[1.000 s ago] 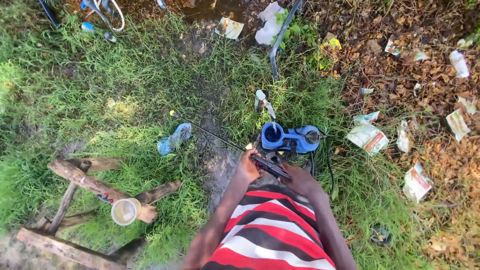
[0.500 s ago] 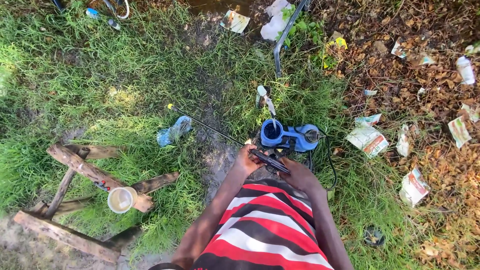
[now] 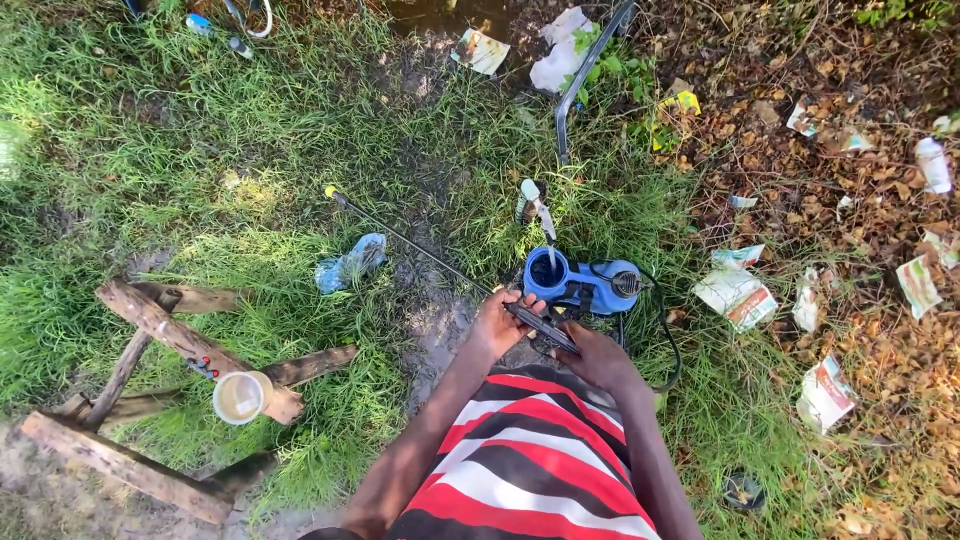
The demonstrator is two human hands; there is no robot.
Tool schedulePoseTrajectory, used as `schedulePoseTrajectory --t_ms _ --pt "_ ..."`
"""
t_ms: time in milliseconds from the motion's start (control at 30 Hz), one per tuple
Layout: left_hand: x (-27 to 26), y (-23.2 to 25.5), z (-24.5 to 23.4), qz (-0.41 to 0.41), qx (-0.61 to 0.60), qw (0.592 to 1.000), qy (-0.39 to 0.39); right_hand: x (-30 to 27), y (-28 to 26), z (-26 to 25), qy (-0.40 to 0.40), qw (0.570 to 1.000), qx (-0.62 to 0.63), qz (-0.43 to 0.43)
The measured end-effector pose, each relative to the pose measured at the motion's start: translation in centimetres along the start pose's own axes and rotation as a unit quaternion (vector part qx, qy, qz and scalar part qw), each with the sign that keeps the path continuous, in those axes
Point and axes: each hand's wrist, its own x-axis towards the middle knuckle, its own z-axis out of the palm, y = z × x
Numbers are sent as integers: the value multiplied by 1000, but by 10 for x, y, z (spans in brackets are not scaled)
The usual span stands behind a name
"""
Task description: The person assembles a blue manual garden sprayer by attaching a yellow nozzle to the wand and connecting the wand to the tank. They then pump the handle to pressurize the device and test the spray function.
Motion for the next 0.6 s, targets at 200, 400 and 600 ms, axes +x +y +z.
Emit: schedulePoseTrajectory --t_ms 200,400,600 --pt "8 -2 -2 -3 20 999 -44 -4 -9 -5 -16 999 -6 51" --pt "6 -6 2 5 43 997 -71 -7 -22 -11 -29 996 -21 81" --pt "-19 -8 26 -1 81 991 -106 -6 -24 -6 -19 995 -13 92"
